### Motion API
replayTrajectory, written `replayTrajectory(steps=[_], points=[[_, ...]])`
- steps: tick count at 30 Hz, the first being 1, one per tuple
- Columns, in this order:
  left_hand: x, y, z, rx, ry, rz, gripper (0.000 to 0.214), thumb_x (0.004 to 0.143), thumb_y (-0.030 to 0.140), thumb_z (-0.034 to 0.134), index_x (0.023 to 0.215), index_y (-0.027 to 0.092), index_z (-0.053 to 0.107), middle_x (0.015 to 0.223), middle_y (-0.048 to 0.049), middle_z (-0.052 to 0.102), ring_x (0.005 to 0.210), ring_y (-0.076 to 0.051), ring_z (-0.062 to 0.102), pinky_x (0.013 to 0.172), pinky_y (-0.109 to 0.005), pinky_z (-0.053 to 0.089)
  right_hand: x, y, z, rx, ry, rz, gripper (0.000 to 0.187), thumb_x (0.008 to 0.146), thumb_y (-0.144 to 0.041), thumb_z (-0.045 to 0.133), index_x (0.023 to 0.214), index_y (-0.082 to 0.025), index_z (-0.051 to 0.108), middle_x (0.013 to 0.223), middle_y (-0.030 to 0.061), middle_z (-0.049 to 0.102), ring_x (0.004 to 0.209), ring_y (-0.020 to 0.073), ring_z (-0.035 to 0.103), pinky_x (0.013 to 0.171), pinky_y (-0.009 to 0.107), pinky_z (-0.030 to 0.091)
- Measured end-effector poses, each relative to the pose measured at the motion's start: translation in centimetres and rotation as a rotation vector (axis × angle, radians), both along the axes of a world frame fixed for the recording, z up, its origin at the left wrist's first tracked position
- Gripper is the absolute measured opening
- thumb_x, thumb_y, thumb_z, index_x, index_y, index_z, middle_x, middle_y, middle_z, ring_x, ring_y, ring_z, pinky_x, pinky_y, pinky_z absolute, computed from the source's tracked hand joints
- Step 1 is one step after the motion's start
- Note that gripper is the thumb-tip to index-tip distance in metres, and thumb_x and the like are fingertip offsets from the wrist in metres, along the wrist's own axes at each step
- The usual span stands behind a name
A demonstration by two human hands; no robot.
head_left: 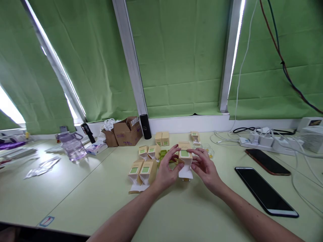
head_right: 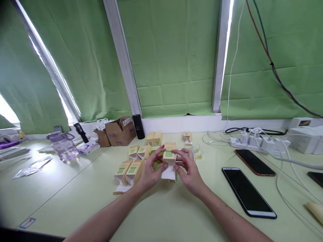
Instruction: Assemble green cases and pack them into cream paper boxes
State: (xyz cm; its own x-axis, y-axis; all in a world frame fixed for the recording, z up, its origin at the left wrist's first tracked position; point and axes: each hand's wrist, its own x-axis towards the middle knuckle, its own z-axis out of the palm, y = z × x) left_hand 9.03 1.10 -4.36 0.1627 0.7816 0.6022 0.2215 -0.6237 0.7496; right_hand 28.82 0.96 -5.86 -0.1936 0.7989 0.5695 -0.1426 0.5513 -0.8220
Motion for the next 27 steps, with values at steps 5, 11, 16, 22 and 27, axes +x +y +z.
replayTrajectory(steps=[5, 11, 16, 22, 27], points=[[0.14, 0.21, -0.46, -0.018, -0.021, 0.034, 0.046, 0.089, 0.019, 0.071, 0.134, 0.026, 0.063, 0.159, -0.0126, 0.051, 0.103, -0.020, 0.067, 0.095, -0.040, 0.057, -0.05, 0.09, -0.06, -0.017, 0.000, 0.001, 0.038, 0.097, -0.038, 0.067, 0.135, -0.038, 0.064, 0.132, 0.0052, 0.039, 0.103, 0.0204, 0.068, 0.098, 0.044, 0.060], [0.31, 0.23, -0.53, -0.044, -0.031, 0.066, 0.043, 0.089, 0.017, 0.070, 0.130, 0.026, 0.064, 0.157, -0.0115, 0.052, 0.101, -0.019, 0.067, 0.095, -0.039, 0.058, -0.04, 0.12, -0.19, -0.030, -0.005, 0.006, 0.040, 0.096, -0.039, 0.068, 0.135, -0.036, 0.064, 0.132, 0.0057, 0.039, 0.105, 0.0215, 0.069, 0.099, 0.044, 0.059], [0.46, 0.12, -0.37, -0.049, -0.042, 0.069, 0.041, 0.088, 0.016, 0.070, 0.128, 0.025, 0.065, 0.157, -0.0117, 0.053, 0.092, -0.016, 0.066, 0.092, -0.039, 0.058, 0.03, 0.14, -0.21, -0.033, -0.009, 0.008, 0.041, 0.095, -0.040, 0.069, 0.136, -0.036, 0.064, 0.133, 0.0064, 0.041, 0.105, 0.0220, 0.069, 0.098, 0.044, 0.060], [0.43, 0.15, -0.49, -0.039, -0.027, 0.058, 0.039, 0.090, 0.018, 0.069, 0.129, 0.024, 0.064, 0.158, -0.0127, 0.051, 0.096, -0.017, 0.066, 0.095, -0.040, 0.056, 0.03, 0.19, -0.22, -0.031, -0.013, 0.002, 0.041, 0.096, -0.042, 0.068, 0.136, -0.035, 0.064, 0.133, 0.0068, 0.040, 0.103, 0.0213, 0.069, 0.097, 0.044, 0.061], [0.52, -0.07, -0.40, -0.030, -0.015, 0.068, 0.038, 0.092, 0.021, 0.070, 0.129, 0.025, 0.064, 0.158, -0.0126, 0.051, 0.098, -0.018, 0.066, 0.095, -0.040, 0.056, -0.05, 0.22, -0.28, -0.044, -0.007, -0.017, 0.039, 0.095, -0.043, 0.069, 0.133, -0.036, 0.065, 0.132, 0.0061, 0.040, 0.097, 0.0182, 0.068, 0.093, 0.041, 0.062]])
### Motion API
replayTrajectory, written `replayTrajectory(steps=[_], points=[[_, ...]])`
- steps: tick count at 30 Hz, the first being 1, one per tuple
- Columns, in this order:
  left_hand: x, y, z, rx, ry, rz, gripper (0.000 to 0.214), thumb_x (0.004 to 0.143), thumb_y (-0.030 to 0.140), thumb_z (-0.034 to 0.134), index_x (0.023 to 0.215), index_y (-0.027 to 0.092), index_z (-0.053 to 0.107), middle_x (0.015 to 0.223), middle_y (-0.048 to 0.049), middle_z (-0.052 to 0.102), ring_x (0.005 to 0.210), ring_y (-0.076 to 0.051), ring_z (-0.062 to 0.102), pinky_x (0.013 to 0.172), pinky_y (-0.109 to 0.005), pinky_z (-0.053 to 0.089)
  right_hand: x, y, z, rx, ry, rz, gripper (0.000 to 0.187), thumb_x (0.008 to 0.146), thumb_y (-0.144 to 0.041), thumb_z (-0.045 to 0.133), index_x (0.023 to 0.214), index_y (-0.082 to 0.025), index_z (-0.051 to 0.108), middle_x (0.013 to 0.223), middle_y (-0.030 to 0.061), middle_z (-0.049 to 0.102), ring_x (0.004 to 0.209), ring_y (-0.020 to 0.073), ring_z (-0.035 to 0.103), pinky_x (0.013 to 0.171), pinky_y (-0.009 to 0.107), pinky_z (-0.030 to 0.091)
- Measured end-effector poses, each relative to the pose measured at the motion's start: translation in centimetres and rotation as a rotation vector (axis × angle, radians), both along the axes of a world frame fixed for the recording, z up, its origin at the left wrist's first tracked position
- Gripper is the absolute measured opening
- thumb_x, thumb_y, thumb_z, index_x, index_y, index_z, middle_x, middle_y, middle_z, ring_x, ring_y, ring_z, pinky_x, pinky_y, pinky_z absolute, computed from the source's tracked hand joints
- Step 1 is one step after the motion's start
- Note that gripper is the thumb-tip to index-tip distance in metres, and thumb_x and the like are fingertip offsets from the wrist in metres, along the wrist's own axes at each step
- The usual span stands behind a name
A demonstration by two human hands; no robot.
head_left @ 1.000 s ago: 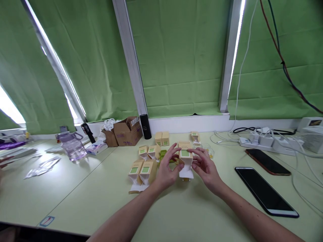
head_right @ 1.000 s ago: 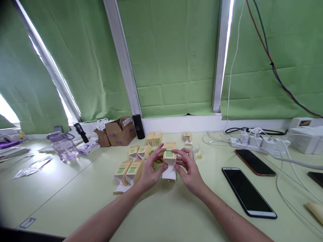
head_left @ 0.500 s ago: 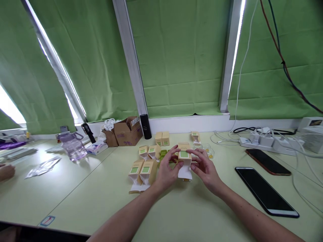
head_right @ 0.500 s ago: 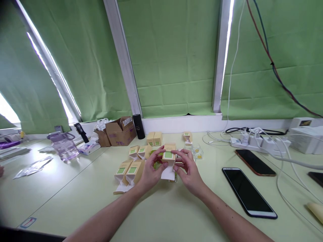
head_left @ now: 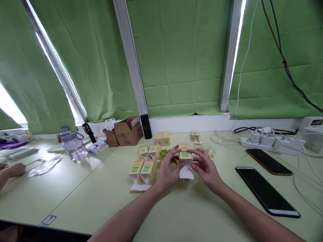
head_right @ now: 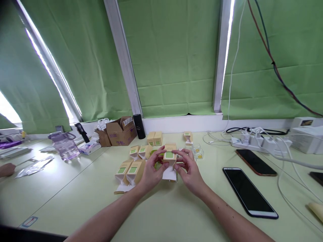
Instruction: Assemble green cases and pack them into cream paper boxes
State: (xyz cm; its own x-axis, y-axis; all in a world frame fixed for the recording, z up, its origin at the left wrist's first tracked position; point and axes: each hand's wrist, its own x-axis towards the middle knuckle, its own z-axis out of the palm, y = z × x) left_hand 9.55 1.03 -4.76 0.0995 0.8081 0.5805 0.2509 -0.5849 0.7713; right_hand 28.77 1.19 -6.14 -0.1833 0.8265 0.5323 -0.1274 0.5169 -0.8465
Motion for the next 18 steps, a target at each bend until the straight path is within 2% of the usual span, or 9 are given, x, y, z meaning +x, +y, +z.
replayTrajectory(steps=[10, 18], points=[[0.26, -0.42, 0.31, 0.019, 0.018, 0.022, 0.037, 0.090, 0.021, 0.071, 0.126, 0.024, 0.063, 0.157, -0.0137, 0.052, 0.093, -0.017, 0.065, 0.090, -0.038, 0.056, -0.38, -0.08, 0.15, -0.019, -0.016, -0.051, 0.037, 0.095, -0.047, 0.069, 0.130, -0.035, 0.066, 0.132, 0.0058, 0.042, 0.100, 0.0184, 0.068, 0.091, 0.038, 0.062], [0.21, -0.33, 0.10, 0.012, 0.034, 0.028, 0.038, 0.091, 0.023, 0.071, 0.127, 0.024, 0.062, 0.160, -0.0135, 0.049, 0.092, -0.017, 0.065, 0.089, -0.038, 0.056, -0.68, 0.31, -0.55, -0.017, -0.024, -0.100, 0.036, 0.096, -0.046, 0.067, 0.130, -0.034, 0.066, 0.131, 0.0061, 0.043, 0.098, 0.0173, 0.069, 0.089, 0.037, 0.063]])
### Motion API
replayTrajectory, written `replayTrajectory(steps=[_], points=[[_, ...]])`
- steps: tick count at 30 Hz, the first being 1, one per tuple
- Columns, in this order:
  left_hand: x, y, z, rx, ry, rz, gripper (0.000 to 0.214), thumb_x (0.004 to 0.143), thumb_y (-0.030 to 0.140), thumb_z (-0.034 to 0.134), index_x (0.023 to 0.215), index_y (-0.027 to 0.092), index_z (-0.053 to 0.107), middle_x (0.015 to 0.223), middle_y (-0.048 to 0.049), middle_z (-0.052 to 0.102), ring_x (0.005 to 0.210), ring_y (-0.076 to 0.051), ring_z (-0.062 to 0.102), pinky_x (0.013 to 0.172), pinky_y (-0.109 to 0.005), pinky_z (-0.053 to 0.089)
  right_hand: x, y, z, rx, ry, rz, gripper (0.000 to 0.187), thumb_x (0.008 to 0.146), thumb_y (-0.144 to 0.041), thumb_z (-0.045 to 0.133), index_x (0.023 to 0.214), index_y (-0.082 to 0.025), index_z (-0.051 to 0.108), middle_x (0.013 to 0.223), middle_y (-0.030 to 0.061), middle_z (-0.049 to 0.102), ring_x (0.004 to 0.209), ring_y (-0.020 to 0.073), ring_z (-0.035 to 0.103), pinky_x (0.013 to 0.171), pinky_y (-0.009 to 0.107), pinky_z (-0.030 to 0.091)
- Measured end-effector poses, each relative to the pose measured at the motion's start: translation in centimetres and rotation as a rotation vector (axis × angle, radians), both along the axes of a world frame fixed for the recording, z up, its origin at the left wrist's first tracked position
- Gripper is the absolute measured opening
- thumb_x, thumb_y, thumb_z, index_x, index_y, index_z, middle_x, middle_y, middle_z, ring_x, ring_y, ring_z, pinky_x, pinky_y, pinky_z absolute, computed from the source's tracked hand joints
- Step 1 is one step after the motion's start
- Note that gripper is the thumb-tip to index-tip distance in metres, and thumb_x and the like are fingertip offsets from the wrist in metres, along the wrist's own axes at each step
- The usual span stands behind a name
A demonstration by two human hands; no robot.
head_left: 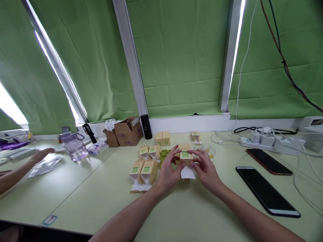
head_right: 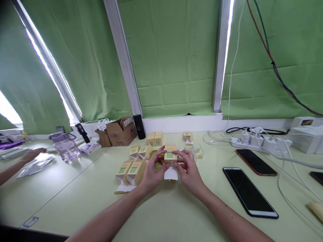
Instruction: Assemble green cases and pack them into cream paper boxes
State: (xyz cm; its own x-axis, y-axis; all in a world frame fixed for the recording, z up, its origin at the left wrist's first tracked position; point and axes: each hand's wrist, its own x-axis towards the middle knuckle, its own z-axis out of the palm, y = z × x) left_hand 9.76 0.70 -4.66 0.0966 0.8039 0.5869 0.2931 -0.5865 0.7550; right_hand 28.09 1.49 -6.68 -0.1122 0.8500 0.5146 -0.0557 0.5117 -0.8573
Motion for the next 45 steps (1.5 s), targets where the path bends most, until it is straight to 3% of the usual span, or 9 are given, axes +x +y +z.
replayTrajectory(steps=[5, 8, 12, 14, 18, 25, 32, 38, 45], points=[[-0.2, 0.0, 0.0, -0.002, 0.022, 0.001, 0.042, 0.089, 0.024, 0.072, 0.130, 0.025, 0.062, 0.161, -0.0130, 0.048, 0.092, -0.018, 0.066, 0.089, -0.040, 0.056, 0.0, 0.0, 0.0, 0.007, -0.008, -0.012, 0.035, 0.098, -0.045, 0.065, 0.131, -0.035, 0.066, 0.131, 0.0062, 0.043, 0.099, 0.0181, 0.070, 0.086, 0.037, 0.064], [-0.6, -0.3, 0.3, 0.007, 0.054, -0.070, 0.050, 0.093, 0.031, 0.069, 0.142, 0.028, 0.057, 0.166, -0.0129, 0.041, 0.115, -0.027, 0.066, 0.100, -0.045, 0.054, 0.0, -0.1, 0.3, 0.002, 0.009, -0.017, 0.036, 0.097, -0.046, 0.066, 0.131, -0.035, 0.066, 0.130, 0.0062, 0.043, 0.097, 0.0183, 0.071, 0.086, 0.038, 0.065], [-1.3, -0.7, 0.8, 0.026, 0.110, -0.214, 0.065, 0.099, 0.052, 0.059, 0.159, 0.032, 0.041, 0.176, -0.0093, 0.018, 0.160, -0.035, 0.024, 0.126, -0.054, 0.031, 0.1, -0.1, 0.7, 0.002, 0.027, -0.041, 0.038, 0.096, -0.049, 0.066, 0.131, -0.035, 0.065, 0.131, 0.0069, 0.045, 0.095, 0.0184, 0.071, 0.084, 0.037, 0.066], [-1.5, -0.7, 1.0, 0.015, 0.145, -0.282, 0.078, 0.096, 0.061, 0.060, 0.163, 0.035, 0.031, 0.178, -0.0069, 0.006, 0.164, -0.035, 0.007, 0.129, -0.057, 0.021, 0.2, -0.1, 0.7, 0.003, 0.034, -0.049, 0.038, 0.096, -0.049, 0.066, 0.131, -0.034, 0.065, 0.131, 0.0070, 0.046, 0.095, 0.0183, 0.071, 0.082, 0.036, 0.066], [-1.4, -0.6, 0.9, -0.010, 0.198, -0.340, 0.106, 0.083, 0.064, 0.076, 0.167, 0.037, 0.017, 0.178, -0.0080, -0.003, 0.164, -0.037, -0.002, 0.130, -0.060, 0.015, 0.3, 0.0, 0.7, 0.016, 0.053, -0.058, 0.036, 0.097, -0.047, 0.066, 0.130, -0.035, 0.066, 0.132, 0.0070, 0.046, 0.095, 0.0184, 0.071, 0.081, 0.035, 0.066], [-1.1, -0.7, 0.5, -0.057, 0.132, -0.281, 0.093, 0.090, 0.058, 0.072, 0.165, 0.032, 0.024, 0.177, -0.0112, 0.005, 0.163, -0.037, 0.008, 0.128, -0.058, 0.024, 0.1, 0.0, 0.4, 0.005, 0.040, -0.053, 0.039, 0.095, -0.048, 0.067, 0.132, -0.035, 0.064, 0.130, 0.0058, 0.045, 0.097, 0.0186, 0.071, 0.087, 0.038, 0.065], [-1.0, -0.6, 0.2, -0.101, 0.013, -0.259, 0.082, 0.091, 0.060, 0.069, 0.161, 0.034, 0.034, 0.173, -0.0089, 0.024, 0.152, -0.036, 0.035, 0.121, -0.054, 0.035, 0.0, -0.3, 0.4, 0.012, 0.032, -0.011, 0.039, 0.096, -0.045, 0.069, 0.133, -0.038, 0.064, 0.131, 0.0049, 0.040, 0.099, 0.0181, 0.071, 0.093, 0.039, 0.063], [-0.6, -0.1, 0.0, -0.096, -0.090, -0.251, 0.076, 0.089, 0.060, 0.070, 0.154, 0.032, 0.042, 0.159, -0.0106, 0.045, 0.132, -0.032, 0.053, 0.108, -0.046, 0.048, 0.3, -0.7, 0.6, 0.053, -0.005, 0.034, 0.038, 0.100, -0.047, 0.063, 0.137, -0.038, 0.063, 0.130, 0.0056, 0.040, 0.107, 0.0206, 0.069, 0.099, 0.041, 0.060], [-0.3, 0.3, -0.1, -0.168, -0.226, -0.329, 0.075, 0.089, 0.056, 0.072, 0.149, 0.026, 0.039, 0.136, -0.0121, 0.058, 0.125, -0.027, 0.056, 0.103, -0.038, 0.050, 0.3, -0.9, 0.6, 0.082, -0.015, 0.090, 0.039, 0.102, -0.046, 0.060, 0.140, -0.039, 0.061, 0.133, 0.0063, 0.038, 0.114, 0.0223, 0.067, 0.102, 0.040, 0.058]])
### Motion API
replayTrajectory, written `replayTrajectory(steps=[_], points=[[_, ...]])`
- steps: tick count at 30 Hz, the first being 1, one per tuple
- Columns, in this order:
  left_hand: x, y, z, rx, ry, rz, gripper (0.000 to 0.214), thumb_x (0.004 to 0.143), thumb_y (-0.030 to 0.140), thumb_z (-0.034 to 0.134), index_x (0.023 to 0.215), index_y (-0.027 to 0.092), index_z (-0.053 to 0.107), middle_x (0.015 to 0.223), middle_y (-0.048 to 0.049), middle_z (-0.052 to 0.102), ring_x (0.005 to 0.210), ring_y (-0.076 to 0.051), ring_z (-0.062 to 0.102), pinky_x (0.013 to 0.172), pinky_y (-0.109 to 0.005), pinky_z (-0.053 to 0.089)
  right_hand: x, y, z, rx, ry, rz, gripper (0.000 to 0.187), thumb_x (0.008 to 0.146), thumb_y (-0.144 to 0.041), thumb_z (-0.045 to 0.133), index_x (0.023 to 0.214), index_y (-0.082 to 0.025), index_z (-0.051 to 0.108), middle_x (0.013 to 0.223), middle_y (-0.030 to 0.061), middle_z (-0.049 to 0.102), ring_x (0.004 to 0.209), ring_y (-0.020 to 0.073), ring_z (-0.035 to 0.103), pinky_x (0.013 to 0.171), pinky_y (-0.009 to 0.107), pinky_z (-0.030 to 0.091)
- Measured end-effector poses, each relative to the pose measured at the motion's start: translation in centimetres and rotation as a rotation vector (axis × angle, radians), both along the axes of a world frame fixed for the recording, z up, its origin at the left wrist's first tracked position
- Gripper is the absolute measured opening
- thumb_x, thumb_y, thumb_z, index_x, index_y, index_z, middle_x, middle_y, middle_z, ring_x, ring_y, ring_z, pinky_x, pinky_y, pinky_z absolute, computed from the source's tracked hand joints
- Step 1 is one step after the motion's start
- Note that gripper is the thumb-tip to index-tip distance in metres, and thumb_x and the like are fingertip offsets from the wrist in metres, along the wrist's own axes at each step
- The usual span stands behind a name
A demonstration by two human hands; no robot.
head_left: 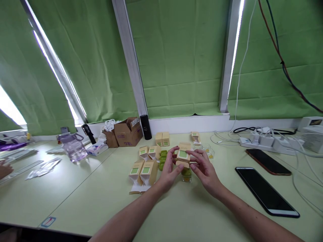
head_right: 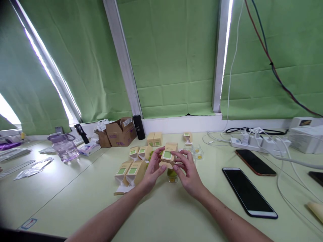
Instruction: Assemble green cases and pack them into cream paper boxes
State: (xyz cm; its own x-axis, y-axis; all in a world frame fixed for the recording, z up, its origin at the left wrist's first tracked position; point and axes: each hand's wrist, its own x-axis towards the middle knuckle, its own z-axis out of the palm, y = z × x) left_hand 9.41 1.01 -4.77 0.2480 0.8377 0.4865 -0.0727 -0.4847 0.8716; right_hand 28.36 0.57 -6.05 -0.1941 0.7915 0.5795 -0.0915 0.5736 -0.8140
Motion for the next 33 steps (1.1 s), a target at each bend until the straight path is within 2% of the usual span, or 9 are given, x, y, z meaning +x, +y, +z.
replayTrajectory(steps=[10, 33], points=[[0.33, -0.41, 0.60, -0.050, -0.093, -0.040, 0.067, 0.089, 0.048, 0.074, 0.143, 0.024, 0.042, 0.124, -0.0101, 0.060, 0.121, -0.027, 0.056, 0.103, -0.038, 0.045, -0.01, -0.04, -0.07, 0.028, -0.005, 0.013, 0.040, 0.102, -0.044, 0.061, 0.141, -0.037, 0.061, 0.134, 0.0071, 0.036, 0.111, 0.0219, 0.067, 0.102, 0.042, 0.059], [0.46, -0.45, 0.55, -0.041, -0.103, -0.022, 0.062, 0.089, 0.048, 0.074, 0.138, 0.026, 0.044, 0.125, -0.0094, 0.061, 0.120, -0.026, 0.057, 0.102, -0.038, 0.044, -0.04, -0.25, -0.06, 0.040, -0.014, 0.015, 0.039, 0.100, -0.041, 0.064, 0.139, -0.037, 0.062, 0.135, 0.0067, 0.035, 0.109, 0.0206, 0.067, 0.102, 0.042, 0.060]])
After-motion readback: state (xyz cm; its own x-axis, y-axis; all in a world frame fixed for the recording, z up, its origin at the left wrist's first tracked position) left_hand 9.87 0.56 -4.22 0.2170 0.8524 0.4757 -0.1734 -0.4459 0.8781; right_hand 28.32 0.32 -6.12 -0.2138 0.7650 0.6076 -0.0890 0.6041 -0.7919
